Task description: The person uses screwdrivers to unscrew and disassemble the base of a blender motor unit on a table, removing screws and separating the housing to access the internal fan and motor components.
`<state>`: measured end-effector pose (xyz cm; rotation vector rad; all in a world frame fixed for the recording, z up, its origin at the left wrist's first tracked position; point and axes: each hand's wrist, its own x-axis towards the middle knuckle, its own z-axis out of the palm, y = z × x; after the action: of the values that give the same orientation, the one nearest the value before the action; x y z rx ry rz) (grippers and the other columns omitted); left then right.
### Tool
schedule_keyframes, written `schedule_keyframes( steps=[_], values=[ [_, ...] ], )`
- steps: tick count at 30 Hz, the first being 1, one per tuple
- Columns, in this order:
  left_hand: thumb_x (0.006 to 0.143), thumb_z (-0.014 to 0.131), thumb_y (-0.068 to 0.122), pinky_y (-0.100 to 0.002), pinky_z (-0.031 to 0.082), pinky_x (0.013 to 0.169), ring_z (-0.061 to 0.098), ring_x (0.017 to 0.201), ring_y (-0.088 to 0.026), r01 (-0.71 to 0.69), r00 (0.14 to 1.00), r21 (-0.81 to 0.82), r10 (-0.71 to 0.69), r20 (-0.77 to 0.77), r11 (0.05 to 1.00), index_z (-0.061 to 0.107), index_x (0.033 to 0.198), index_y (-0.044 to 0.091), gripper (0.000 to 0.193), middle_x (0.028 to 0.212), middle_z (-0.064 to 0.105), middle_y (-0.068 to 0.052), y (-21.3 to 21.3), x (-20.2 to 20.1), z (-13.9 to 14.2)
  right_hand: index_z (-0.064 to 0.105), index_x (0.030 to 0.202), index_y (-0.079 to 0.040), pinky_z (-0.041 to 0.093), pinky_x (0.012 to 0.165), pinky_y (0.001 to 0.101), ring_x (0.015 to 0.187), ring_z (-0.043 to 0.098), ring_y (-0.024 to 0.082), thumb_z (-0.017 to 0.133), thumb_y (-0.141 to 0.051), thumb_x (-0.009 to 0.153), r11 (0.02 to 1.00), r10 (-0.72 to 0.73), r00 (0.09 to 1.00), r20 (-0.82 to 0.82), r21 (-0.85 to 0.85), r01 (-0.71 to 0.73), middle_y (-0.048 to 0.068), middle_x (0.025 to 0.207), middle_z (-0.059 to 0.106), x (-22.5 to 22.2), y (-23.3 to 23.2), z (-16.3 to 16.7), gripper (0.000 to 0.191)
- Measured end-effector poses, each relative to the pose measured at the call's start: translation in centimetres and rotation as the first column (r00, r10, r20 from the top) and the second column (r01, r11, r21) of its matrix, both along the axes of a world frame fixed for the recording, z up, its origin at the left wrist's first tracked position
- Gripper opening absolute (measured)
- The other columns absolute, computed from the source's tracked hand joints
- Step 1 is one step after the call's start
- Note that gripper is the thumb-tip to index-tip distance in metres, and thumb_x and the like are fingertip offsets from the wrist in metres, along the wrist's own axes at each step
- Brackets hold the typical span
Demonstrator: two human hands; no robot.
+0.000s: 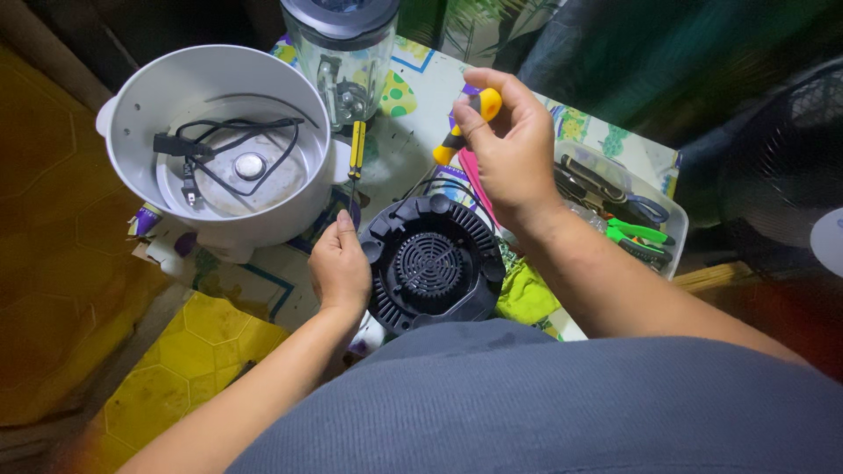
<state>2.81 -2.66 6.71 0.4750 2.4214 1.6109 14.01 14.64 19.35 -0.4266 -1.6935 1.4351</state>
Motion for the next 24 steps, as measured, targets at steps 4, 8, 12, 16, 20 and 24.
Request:
schedule_keyframes(
  steps=[4,8,12,16,20,24],
  values=[
    [0.104,0.046,0.047,-0.042,0.048,0.066,0.064,0.065,-0.031,0.005,1.0,-0.006,-0.005,0.013,1.0,0.071,0.094,0.004,0.051,0.072,0.066,-0.019,0.0,0.0,0.1,0.062,0.134,-0.004,0.06,0.089,0.0275,0.099,0.067,0.01,0.069,-0.002,0.102,0.997,0.042,0.999,0.017,0.07,-0.043,0.003,0.109,0.068,-0.1,-0.8,0.9,0.033],
    [0.103,0.046,0.048,-0.042,0.049,0.067,0.067,0.068,-0.031,-0.006,1.0,-0.002,0.006,-0.009,1.0,0.072,0.095,0.004,0.051,0.075,0.068,-0.019,0.2,-0.1,0.1,0.061,0.137,-0.005,0.059,0.094,0.0268,0.103,0.067,0.01,0.07,0.0,0.102,0.99,0.066,0.997,0.027,0.125,-0.069,0.003,0.111,0.069,-0.5,-1.5,1.2,0.037],
    [0.104,0.045,0.049,-0.043,0.05,0.069,0.067,0.071,-0.034,0.005,1.0,-0.024,-0.005,-0.007,1.0,0.072,0.095,0.004,0.053,0.077,0.068,-0.02,0.3,-0.1,0.0,0.062,0.136,-0.006,0.06,0.093,0.0268,0.104,0.069,0.009,0.072,0.0,0.1,0.98,0.036,0.994,0.101,0.193,-0.055,0.003,0.11,0.07,-0.5,-2.1,1.3,0.038],
    [0.104,0.045,0.049,-0.043,0.049,0.069,0.068,0.073,-0.036,0.01,0.999,-0.012,-0.01,-0.031,1.0,0.073,0.096,0.005,0.052,0.078,0.068,-0.021,0.3,-0.2,-0.1,0.062,0.137,-0.006,0.06,0.094,0.0267,0.104,0.068,0.009,0.071,-0.002,0.102,0.975,0.037,0.994,0.103,0.213,-0.058,0.003,0.112,0.07,-0.5,-2.3,1.5,0.037],
    [0.104,0.045,0.048,-0.043,0.049,0.069,0.067,0.072,-0.035,0.016,0.999,-0.01,-0.016,-0.03,1.0,0.073,0.096,0.005,0.052,0.077,0.068,-0.021,0.4,-0.3,-0.2,0.061,0.138,-0.007,0.06,0.094,0.0264,0.104,0.068,0.009,0.071,-0.001,0.102,0.975,0.052,0.993,0.11,0.212,-0.074,0.004,0.113,0.069,-0.4,-2.3,1.6,0.038],
    [0.104,0.045,0.048,-0.043,0.049,0.067,0.065,0.068,-0.033,0.009,1.0,-0.008,-0.009,-0.007,1.0,0.072,0.095,0.004,0.053,0.075,0.066,-0.02,0.4,-0.3,-0.1,0.06,0.141,-0.007,0.06,0.095,0.0274,0.104,0.067,0.01,0.069,0.001,0.103,0.962,0.119,0.986,0.12,0.234,-0.145,0.006,0.115,0.069,-0.4,-2.4,2.0,0.04]
  ],
)
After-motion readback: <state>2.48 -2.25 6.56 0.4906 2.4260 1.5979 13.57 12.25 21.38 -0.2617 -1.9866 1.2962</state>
